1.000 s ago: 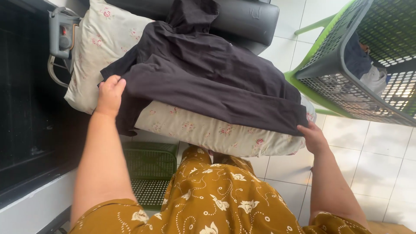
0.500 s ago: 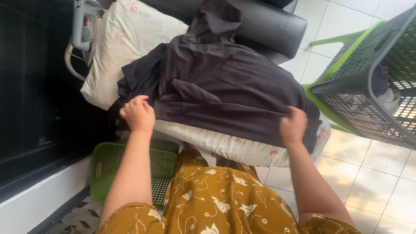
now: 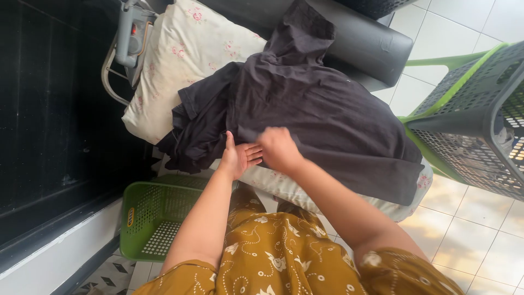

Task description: The person folds two dark-colored garments on a cushioned surface. They smooth and fold each item by hand, then place the folded pieces into a nearby laundry basket.

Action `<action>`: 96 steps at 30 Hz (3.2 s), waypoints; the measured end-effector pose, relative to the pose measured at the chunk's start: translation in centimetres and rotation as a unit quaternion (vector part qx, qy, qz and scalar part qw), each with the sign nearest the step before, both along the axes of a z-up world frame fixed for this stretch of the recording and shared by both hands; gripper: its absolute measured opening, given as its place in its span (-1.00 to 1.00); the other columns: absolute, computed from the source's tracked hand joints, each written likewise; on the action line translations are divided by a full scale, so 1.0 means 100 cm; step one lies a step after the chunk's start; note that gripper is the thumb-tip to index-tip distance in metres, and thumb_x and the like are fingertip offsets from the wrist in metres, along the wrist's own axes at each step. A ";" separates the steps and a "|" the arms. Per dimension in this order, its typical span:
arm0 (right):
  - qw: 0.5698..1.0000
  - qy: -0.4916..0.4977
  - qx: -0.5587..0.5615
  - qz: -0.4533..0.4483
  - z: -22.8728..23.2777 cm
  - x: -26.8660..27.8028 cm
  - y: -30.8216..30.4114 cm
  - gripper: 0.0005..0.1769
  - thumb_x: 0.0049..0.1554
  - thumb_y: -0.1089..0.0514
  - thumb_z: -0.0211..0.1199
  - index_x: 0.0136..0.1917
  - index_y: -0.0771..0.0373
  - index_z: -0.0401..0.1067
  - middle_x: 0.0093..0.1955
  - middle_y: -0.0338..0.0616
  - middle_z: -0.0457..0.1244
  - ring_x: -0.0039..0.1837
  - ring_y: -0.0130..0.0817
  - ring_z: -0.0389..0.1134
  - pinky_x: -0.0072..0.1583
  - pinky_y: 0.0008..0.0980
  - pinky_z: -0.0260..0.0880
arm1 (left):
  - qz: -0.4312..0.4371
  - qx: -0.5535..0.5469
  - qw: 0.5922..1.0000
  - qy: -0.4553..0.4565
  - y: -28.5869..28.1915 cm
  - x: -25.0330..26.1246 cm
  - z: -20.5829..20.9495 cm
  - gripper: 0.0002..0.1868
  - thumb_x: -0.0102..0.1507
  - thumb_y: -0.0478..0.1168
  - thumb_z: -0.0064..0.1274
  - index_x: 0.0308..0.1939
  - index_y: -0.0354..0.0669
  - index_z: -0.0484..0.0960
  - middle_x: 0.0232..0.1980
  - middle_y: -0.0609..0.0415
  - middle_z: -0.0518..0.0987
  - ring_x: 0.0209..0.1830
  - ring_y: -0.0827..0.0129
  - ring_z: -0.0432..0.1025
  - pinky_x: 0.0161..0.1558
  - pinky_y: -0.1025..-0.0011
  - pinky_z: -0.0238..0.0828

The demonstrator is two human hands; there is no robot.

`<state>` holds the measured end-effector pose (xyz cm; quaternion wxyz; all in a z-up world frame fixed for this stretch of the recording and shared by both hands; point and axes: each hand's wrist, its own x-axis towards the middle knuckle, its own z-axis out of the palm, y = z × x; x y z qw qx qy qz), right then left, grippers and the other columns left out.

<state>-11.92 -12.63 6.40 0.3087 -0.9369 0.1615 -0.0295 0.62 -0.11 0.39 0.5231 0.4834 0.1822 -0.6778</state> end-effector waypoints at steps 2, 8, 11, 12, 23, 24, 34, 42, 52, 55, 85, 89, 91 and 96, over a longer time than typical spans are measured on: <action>0.978 0.099 -0.020 0.185 0.014 -0.030 0.031 -0.78 -0.18 0.29 0.21 -0.19 0.18 0.40 -0.15 -0.11 0.24 0.04 -0.15 0.25 0.15 -0.04 0.12 | 0.030 0.164 0.986 -0.025 -0.001 0.010 0.006 0.08 0.08 0.54 -0.50 0.42 -0.19 -0.04 0.48 0.06 0.03 0.46 0.25 0.00 0.32 0.08 -0.14; 0.962 -0.113 0.057 -0.242 -0.025 -0.057 0.031 -0.71 -0.05 0.20 0.22 -0.02 0.26 0.36 0.06 -0.04 0.26 0.17 -0.07 0.24 0.20 -0.19 0.24 | -0.030 0.091 0.993 -0.072 0.011 0.016 -0.033 -0.07 0.05 0.21 -0.01 0.39 -0.13 0.09 0.48 0.06 0.07 0.46 0.29 -0.05 0.35 0.23 -0.22; 0.899 0.092 0.244 -0.352 -0.048 -0.039 -0.003 -0.59 -0.03 0.08 0.33 0.06 0.24 0.36 -0.09 -0.10 0.30 -0.01 -0.20 0.34 0.05 -0.26 0.34 | -0.037 0.077 0.993 -0.085 0.020 0.014 -0.068 -0.23 0.05 0.05 0.00 0.27 -0.28 0.35 0.41 0.00 0.24 0.40 0.29 0.09 0.32 0.33 -0.12; 0.910 0.161 0.242 -0.295 -0.050 -0.033 -0.012 -0.63 -0.04 0.08 0.35 0.01 0.23 0.40 -0.11 -0.11 0.31 -0.04 -0.23 0.34 0.04 -0.30 0.33 | -0.009 0.060 0.995 -0.080 0.020 0.015 -0.074 -0.28 0.06 0.02 0.00 0.23 -0.32 0.36 0.37 -0.06 0.29 0.36 0.23 0.15 0.30 0.30 -0.02; 0.564 -0.188 0.552 -0.585 -0.068 -0.038 -0.105 -0.51 0.03 0.18 0.23 0.21 0.21 0.18 -0.04 -0.24 0.25 -0.07 -0.36 0.30 0.08 -0.33 0.25 | 0.006 -0.053 0.999 0.003 0.008 0.023 -0.003 -0.03 0.18 0.44 -0.56 0.20 -0.39 0.37 0.17 -0.19 0.49 0.17 0.12 0.39 0.16 0.16 0.26; 0.546 -0.153 0.568 -0.596 -0.066 -0.039 -0.112 -0.50 0.02 0.18 0.22 0.21 0.17 0.14 -0.02 -0.25 0.26 -0.06 -0.33 0.34 0.12 -0.31 0.28 | 0.000 -0.048 0.999 -0.003 0.006 0.024 0.000 -0.04 0.18 0.44 -0.55 0.20 -0.38 0.36 0.17 -0.18 0.49 0.18 0.13 0.39 0.17 0.16 0.26; 0.794 -0.116 0.505 -0.319 -0.044 -0.033 -0.106 -0.71 -0.11 0.43 0.17 -0.07 0.29 0.44 -0.08 -0.17 0.29 -0.02 -0.38 0.26 0.10 -0.32 0.21 | -0.096 -0.098 0.991 -0.003 -0.022 0.004 0.009 0.04 0.13 0.50 -0.57 0.24 -0.34 0.35 0.16 -0.18 0.49 0.16 0.11 0.39 0.16 0.16 0.25; 0.993 -0.008 0.093 -0.075 0.011 -0.069 -0.036 -0.72 -0.21 0.45 0.10 -0.25 0.18 0.46 -0.05 -0.19 0.27 0.06 -0.23 0.31 0.16 -0.15 0.18 | 0.007 -0.015 1.000 -0.004 -0.042 0.016 -0.026 -0.02 0.14 0.43 -0.26 0.30 -0.37 0.26 0.29 -0.07 0.37 0.23 0.26 0.28 0.12 0.32 0.19; 0.715 -0.090 0.410 -0.559 -0.074 -0.063 -0.035 -0.44 -0.08 0.37 0.21 0.21 0.29 0.22 0.11 -0.08 0.17 -0.14 -0.51 0.27 -0.06 -0.45 0.31 | -0.084 0.068 0.909 -0.404 -0.046 0.037 -0.035 -0.67 0.24 -0.12 -0.01 -0.02 -0.26 0.56 -0.34 0.12 0.49 -0.36 0.39 0.32 -0.26 0.39 0.30; 0.689 -0.110 0.429 -0.574 -0.083 -0.063 -0.043 -0.46 -0.03 0.34 0.19 0.24 0.28 0.21 0.14 -0.11 0.17 -0.15 -0.53 0.27 -0.05 -0.48 0.34 | -0.131 0.056 0.844 -0.517 -0.050 0.034 -0.019 -0.65 0.27 -0.12 -0.03 0.06 -0.24 0.50 -0.26 0.05 0.54 -0.26 0.33 0.41 -0.15 0.38 0.34; 0.981 -0.073 0.038 -0.173 -0.037 -0.098 0.013 -0.84 -0.16 0.35 0.15 -0.23 0.24 0.34 -0.02 -0.07 0.21 0.04 -0.10 0.27 0.06 -0.22 0.28 | -0.364 0.027 0.504 -0.783 0.030 -0.011 0.039 -0.73 -0.07 -0.29 0.01 -0.28 -0.07 0.50 -0.14 0.10 0.43 -0.13 0.13 0.39 -0.16 0.19 0.36; 0.848 -0.034 0.265 -0.457 -0.052 -0.084 0.002 -0.89 0.03 0.22 0.14 -0.15 0.27 0.34 -0.17 -0.12 0.26 -0.13 -0.27 0.31 -0.03 -0.37 0.32 | -0.297 0.069 0.596 -0.743 0.009 -0.005 0.030 -0.72 0.12 -0.23 -0.02 -0.09 -0.16 0.55 -0.13 0.01 0.51 -0.12 0.11 0.42 -0.11 0.20 0.38; 0.834 0.006 0.286 -0.471 -0.050 -0.078 -0.006 -0.83 0.04 0.12 0.22 -0.18 0.27 0.36 -0.24 -0.09 0.26 -0.18 -0.28 0.29 -0.08 -0.37 0.30 | -0.301 0.087 0.571 -0.758 -0.010 -0.002 0.025 -0.71 0.14 -0.09 0.06 -0.18 -0.21 0.56 -0.18 -0.04 0.53 -0.16 0.06 0.42 -0.16 0.18 0.37; 0.858 0.034 0.236 -0.456 -0.041 -0.061 -0.020 -0.76 0.03 0.09 0.27 -0.21 0.33 0.37 -0.24 -0.07 0.26 -0.20 -0.25 0.29 -0.10 -0.33 0.29 | -0.334 0.133 0.575 -0.735 -0.041 0.009 0.013 -0.67 0.18 0.02 0.05 -0.32 -0.20 0.60 -0.24 -0.02 0.55 -0.20 0.09 0.44 -0.18 0.18 0.38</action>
